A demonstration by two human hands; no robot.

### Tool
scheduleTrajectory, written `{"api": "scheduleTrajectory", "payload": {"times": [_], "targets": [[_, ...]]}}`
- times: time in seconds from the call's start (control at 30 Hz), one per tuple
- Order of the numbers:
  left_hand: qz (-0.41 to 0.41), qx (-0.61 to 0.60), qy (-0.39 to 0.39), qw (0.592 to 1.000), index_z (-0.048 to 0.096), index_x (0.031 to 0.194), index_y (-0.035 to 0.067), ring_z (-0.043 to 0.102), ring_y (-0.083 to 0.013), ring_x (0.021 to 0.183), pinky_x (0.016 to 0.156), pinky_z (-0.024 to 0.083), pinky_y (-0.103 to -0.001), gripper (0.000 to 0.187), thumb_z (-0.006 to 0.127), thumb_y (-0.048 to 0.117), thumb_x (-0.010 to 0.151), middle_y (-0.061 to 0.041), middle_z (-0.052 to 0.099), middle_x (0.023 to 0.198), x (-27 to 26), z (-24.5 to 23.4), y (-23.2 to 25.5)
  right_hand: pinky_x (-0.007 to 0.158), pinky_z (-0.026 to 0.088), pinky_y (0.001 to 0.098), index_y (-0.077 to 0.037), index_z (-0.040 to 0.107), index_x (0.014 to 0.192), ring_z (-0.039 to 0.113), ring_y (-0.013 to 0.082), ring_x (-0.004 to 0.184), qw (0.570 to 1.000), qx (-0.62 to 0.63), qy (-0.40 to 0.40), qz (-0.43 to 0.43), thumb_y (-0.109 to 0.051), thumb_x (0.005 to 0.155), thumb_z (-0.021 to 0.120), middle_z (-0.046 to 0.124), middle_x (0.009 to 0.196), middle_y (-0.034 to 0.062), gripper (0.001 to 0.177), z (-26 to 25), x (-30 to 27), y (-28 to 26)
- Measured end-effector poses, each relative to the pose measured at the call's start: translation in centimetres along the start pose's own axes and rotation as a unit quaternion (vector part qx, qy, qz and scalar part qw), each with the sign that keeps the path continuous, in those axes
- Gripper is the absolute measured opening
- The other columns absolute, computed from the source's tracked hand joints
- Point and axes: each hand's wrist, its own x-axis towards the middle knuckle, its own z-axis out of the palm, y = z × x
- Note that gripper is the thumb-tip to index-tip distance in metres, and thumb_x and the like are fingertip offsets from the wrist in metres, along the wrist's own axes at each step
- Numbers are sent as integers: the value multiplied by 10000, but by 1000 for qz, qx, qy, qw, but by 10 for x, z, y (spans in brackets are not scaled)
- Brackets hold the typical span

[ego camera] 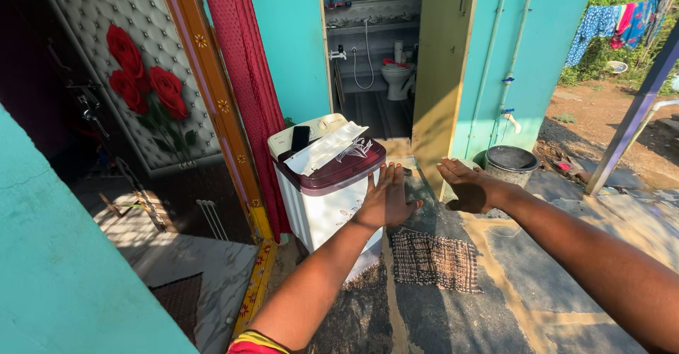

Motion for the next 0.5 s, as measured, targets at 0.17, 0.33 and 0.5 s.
{"api": "scheduleTrajectory", "payload": {"times": [0.17,0.33,0.5], "targets": [[13,13,-5,1000,169,1584,-70,65,-439,1575,1243,81,-617,1102,654,614,870,-308,147,1663,54,30,-27,1255,218,557,-108,10,1623,44,290,1598,1000,7,3,-17,-512,913,697,-14,1725,128,1067,3,54,18],[11,13,-31,999,152,1587,-41,24,-444,1569,1235,43,-623,1098,652,626,873,-312,103,1660,104,49,-62,1248,214,569,-111,2,1623,44,283,1595,999,15,6,-38,-479,916,700,-9,1719,125,1060,20,115,34],[39,42,-27,998,146,1601,-78,57,-434,1584,1256,68,-593,1153,668,637,862,-325,129,1670,165,61,-110,1228,271,576,-66,33,1607,91,294,1590,997,-22,38,-68,-480,903,711,35,1713,148,1061,38,191,55]]}}
